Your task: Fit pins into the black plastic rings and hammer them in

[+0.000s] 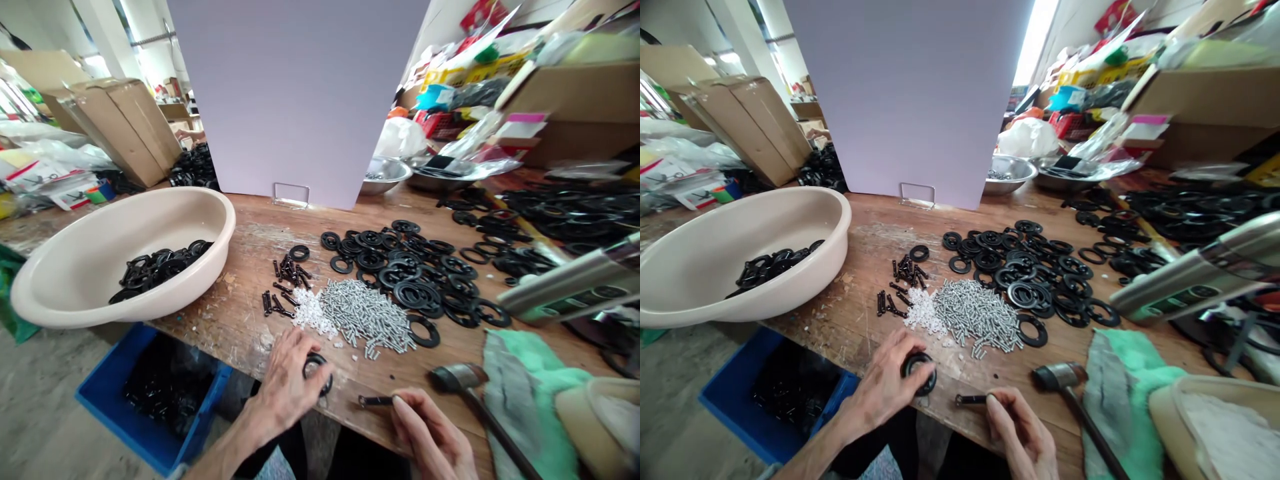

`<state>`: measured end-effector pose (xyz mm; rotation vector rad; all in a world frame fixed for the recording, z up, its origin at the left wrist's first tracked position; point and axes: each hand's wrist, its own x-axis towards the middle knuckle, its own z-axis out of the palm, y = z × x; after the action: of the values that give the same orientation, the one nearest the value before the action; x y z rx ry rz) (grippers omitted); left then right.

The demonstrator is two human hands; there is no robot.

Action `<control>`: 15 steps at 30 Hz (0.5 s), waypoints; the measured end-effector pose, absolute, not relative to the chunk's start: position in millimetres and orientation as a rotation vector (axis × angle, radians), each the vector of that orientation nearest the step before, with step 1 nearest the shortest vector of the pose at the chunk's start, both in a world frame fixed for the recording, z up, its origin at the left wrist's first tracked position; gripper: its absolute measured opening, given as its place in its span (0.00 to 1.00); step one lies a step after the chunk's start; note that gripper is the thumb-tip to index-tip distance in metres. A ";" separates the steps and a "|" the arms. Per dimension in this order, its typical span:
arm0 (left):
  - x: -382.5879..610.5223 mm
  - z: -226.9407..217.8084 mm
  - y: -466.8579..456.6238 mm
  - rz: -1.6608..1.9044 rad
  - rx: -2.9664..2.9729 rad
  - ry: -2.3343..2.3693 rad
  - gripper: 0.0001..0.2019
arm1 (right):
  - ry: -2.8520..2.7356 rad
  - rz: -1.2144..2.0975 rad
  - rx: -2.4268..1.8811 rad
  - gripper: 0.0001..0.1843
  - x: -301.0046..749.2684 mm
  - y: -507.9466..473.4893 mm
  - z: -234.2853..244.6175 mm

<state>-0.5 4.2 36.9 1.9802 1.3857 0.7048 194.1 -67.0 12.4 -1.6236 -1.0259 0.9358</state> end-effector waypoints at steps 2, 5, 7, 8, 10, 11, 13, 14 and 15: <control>-5.1 33.6 -9.4 0.633 2.016 1.301 0.19 | -0.981 0.947 -1.621 0.20 190.3 -66.5 16.2; -2.7 21.1 -22.4 0.604 2.010 1.391 0.25 | -0.982 0.952 -1.619 0.20 187.6 -66.5 20.2; 1.8 13.8 -24.7 0.608 1.994 1.515 0.29 | -0.981 0.971 -1.606 0.19 188.5 -66.7 20.2; 3.7 11.9 -24.5 0.603 1.997 1.541 0.33 | -0.968 0.996 -1.596 0.19 189.5 -66.7 19.6; 5.6 11.6 -22.4 0.588 2.034 1.500 0.35 | -0.934 1.047 -1.576 0.19 191.7 -66.0 17.5; 6.0 12.7 -21.1 0.579 2.053 1.464 0.33 | -0.926 1.056 -1.571 0.19 192.6 -65.5 16.5; 7.2 15.6 -19.0 0.558 2.057 1.450 0.29 | -0.932 1.033 -1.569 0.20 193.5 -64.3 15.1; 8.3 17.2 -18.5 0.540 2.033 1.490 0.28 | -0.939 1.015 -1.568 0.20 193.3 -63.8 15.1; 9.6 19.0 -18.4 0.514 1.994 1.548 0.29 | -0.942 1.002 -1.569 0.20 192.7 -63.5 15.6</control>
<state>9.6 -18.4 19.0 1.9940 1.5481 0.5140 192.7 -63.5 15.6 -1.5692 -0.9423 1.0016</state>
